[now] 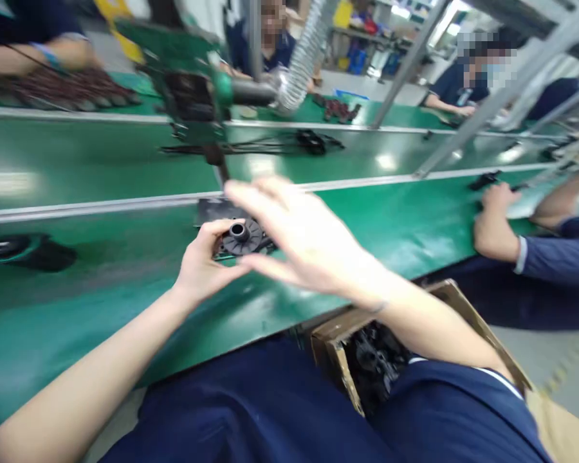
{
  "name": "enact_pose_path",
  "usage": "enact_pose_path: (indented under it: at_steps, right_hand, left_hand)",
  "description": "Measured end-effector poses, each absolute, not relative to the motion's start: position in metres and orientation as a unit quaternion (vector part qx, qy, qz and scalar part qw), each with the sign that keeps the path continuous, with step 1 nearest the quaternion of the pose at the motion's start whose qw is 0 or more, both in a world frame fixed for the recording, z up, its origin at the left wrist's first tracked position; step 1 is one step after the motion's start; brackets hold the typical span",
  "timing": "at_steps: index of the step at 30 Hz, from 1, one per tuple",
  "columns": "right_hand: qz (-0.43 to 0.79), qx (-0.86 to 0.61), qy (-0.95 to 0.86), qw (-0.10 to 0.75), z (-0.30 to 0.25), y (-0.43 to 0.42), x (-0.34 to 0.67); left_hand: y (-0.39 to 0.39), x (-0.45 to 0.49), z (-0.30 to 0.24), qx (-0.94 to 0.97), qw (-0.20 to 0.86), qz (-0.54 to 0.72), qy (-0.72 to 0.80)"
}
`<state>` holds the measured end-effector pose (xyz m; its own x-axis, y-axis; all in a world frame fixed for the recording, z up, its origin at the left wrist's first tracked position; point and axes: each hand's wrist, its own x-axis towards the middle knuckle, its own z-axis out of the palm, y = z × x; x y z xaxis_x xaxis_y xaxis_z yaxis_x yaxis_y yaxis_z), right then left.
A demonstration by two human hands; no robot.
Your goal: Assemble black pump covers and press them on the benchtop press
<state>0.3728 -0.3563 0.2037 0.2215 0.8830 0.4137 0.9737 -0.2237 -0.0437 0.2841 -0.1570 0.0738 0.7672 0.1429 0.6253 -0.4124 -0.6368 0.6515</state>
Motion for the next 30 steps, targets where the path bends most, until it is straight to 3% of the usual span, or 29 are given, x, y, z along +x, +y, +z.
enact_pose_path:
  at_steps: [4,8,13,18,21,25,30]
  right_hand:
    - [-0.123,-0.842,-0.515,0.107,0.114,-0.399,0.354]
    - [-0.064,-0.939,-0.312,0.128,0.072,-0.469,0.409]
    - [-0.089,-0.983,-0.099,0.128,0.053,-0.546,0.502]
    - [-0.086,-0.993,-0.03,0.075,0.081,-0.577,0.527]
    - [-0.028,-0.997,-0.023,0.071,0.107,-0.606,0.474]
    - [0.278,-0.943,0.169,0.07,0.111,-0.669,0.347]
    - [0.379,-0.853,0.344,0.099,0.057,-0.702,0.192]
  left_hand:
    - [-0.226,0.314,0.039,0.825,0.46,0.283,-0.165]
    - [-0.281,0.344,0.008,0.829,0.503,0.153,-0.189]
    - [-0.285,0.341,-0.018,0.895,0.376,0.062,-0.234]
    - [-0.275,0.33,-0.007,0.901,0.352,0.083,-0.238]
    - [-0.293,0.318,0.02,0.883,0.365,0.087,-0.282]
    - [-0.348,0.299,0.048,0.82,0.375,-0.033,-0.431]
    - [-0.428,0.286,0.031,0.834,0.194,-0.25,-0.452]
